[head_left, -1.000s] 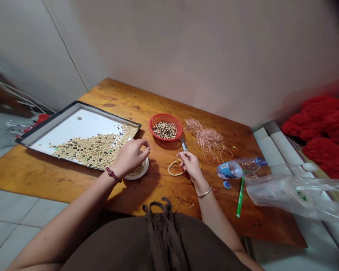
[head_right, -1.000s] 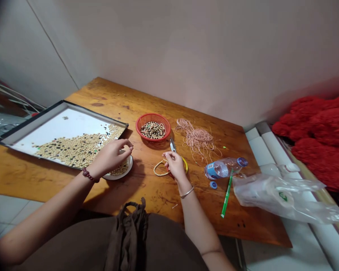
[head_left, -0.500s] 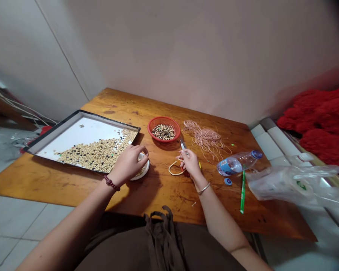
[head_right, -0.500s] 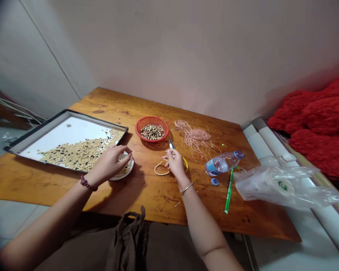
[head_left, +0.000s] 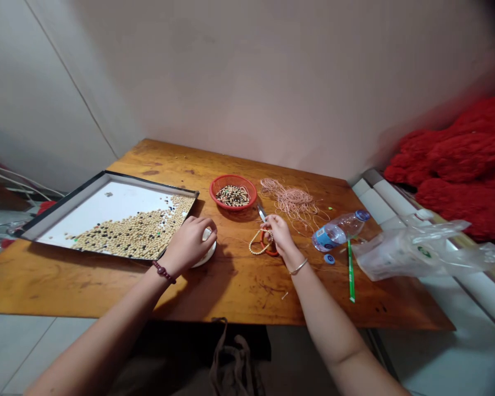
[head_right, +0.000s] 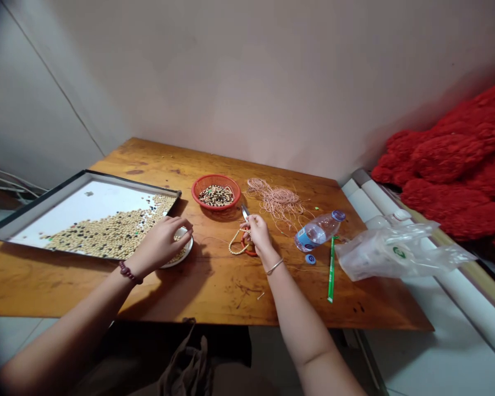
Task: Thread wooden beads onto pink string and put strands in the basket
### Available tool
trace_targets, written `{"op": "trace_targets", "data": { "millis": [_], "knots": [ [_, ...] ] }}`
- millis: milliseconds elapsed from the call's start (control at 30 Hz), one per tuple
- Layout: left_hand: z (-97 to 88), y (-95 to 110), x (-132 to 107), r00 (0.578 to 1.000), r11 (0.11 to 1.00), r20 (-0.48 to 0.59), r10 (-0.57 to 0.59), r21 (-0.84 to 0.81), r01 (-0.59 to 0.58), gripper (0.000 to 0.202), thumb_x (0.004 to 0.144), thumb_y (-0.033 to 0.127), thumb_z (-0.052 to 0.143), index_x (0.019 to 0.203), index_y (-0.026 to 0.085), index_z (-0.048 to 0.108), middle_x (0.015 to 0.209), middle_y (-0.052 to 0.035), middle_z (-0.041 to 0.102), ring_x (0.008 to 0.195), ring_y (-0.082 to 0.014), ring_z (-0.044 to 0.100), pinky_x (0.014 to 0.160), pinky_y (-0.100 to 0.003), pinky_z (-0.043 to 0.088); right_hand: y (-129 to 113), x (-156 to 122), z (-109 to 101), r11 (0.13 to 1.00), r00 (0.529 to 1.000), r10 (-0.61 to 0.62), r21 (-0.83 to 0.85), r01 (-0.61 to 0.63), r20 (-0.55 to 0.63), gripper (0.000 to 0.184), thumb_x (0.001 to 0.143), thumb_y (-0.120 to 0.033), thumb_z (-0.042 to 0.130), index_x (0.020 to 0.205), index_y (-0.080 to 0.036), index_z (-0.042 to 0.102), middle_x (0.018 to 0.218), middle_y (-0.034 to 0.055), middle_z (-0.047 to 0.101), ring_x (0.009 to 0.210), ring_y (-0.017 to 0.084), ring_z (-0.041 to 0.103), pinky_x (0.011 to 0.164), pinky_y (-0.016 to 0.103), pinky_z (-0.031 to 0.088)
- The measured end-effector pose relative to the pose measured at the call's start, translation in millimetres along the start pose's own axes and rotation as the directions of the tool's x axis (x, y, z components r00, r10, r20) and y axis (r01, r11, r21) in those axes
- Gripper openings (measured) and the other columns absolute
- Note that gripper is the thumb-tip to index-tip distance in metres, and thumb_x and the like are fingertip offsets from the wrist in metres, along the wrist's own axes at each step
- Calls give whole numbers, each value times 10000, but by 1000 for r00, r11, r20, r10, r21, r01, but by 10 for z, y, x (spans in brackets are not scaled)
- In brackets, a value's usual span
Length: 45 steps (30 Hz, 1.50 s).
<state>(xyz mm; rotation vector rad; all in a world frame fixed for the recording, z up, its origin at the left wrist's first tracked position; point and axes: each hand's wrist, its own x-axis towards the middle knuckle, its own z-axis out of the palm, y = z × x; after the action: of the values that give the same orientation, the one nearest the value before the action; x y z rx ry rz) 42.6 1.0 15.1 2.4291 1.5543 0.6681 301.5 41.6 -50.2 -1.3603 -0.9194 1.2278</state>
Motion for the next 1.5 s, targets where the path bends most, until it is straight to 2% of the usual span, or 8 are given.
{"op": "trace_targets", "data": {
  "millis": [267, 500, 600, 767, 933, 1067, 1267, 1500],
  "knots": [
    [51, -59, 66, 999, 999, -5, 37, 38, -37, 158, 836, 284, 468, 817, 202, 602, 870, -51, 658, 853, -237, 532, 765, -343, 403, 12, 20, -48, 999, 1000, -5, 45, 4, 7, 222, 831, -405, 534, 835, -197, 455, 658, -18, 619, 371, 51, 473, 325, 140, 297],
    [114, -107, 271, 995, 991, -35, 97, 94, -93, 176, 846, 284, 463, 810, 197, 612, 867, -59, 666, 841, -239, 539, 750, -336, 409, -12, 4, -43, 995, 993, -88, 50, 84, 84, 294, 721, -431, 641, 809, -171, 537, 703, -23, 591, 366, 21, 430, 305, 132, 185],
    [145, -118, 378, 995, 989, -30, 97, 117, -93, 181, 850, 284, 467, 839, 197, 625, 877, -62, 673, 851, -238, 547, 766, -333, 416, -14, 6, -23, 993, 986, -109, 59, 102, 129, 322, 695, -451, 658, 791, -161, 558, 703, -24, 590, 342, 0, 360, 312, 146, 162],
    [167, -50, 518, 994, 982, -4, 106, 159, -104, 211, 863, 269, 457, 859, 188, 652, 913, -86, 679, 884, -232, 561, 797, -327, 424, 3, 3, 18, 994, 978, -94, 75, 81, 187, 315, 659, -424, 689, 786, -150, 597, 622, -54, 526, 338, -16, 255, 326, 159, 104],
    [211, 84, 596, 994, 979, 76, 79, 180, -92, 157, 816, 226, 527, 824, 182, 677, 908, -124, 685, 933, -258, 584, 836, -355, 432, 6, 3, 5, 994, 974, -56, 107, 33, 219, 307, 680, -411, 665, 842, -158, 599, 666, -54, 534, 330, -20, 214, 325, 158, 87],
    [347, 257, 644, 989, 982, 125, 76, 160, -96, 140, 774, 237, 619, 892, 186, 674, 986, -148, 683, 1016, -288, 580, 889, -384, 423, -3, 11, -9, 990, 975, -56, 139, 26, 216, 290, 706, -396, 644, 857, -154, 592, 663, -57, 526, 327, -22, 205, 326, 153, 79],
    [648, 502, 807, 978, 990, 173, 112, 63, -125, 176, 812, 320, 600, 922, 218, 692, 968, -95, 704, 960, -241, 625, 835, -310, 447, -5, 40, -1, 989, 976, -32, 149, 0, 216, 257, 715, -357, 636, 847, -139, 606, 652, -54, 528, 314, -27, 215, 321, 142, 74],
    [919, 648, 909, 987, 999, 162, 7, -39, -1, 228, 820, 372, 566, 864, 220, 730, 861, -94, 724, 811, -226, 666, 722, -293, 461, -29, 73, -28, 984, 983, -25, 180, -8, 180, 213, 722, -334, 609, 829, -150, 600, 626, -60, 516, 329, -18, 218, 327, 140, 100]
  ]
}}
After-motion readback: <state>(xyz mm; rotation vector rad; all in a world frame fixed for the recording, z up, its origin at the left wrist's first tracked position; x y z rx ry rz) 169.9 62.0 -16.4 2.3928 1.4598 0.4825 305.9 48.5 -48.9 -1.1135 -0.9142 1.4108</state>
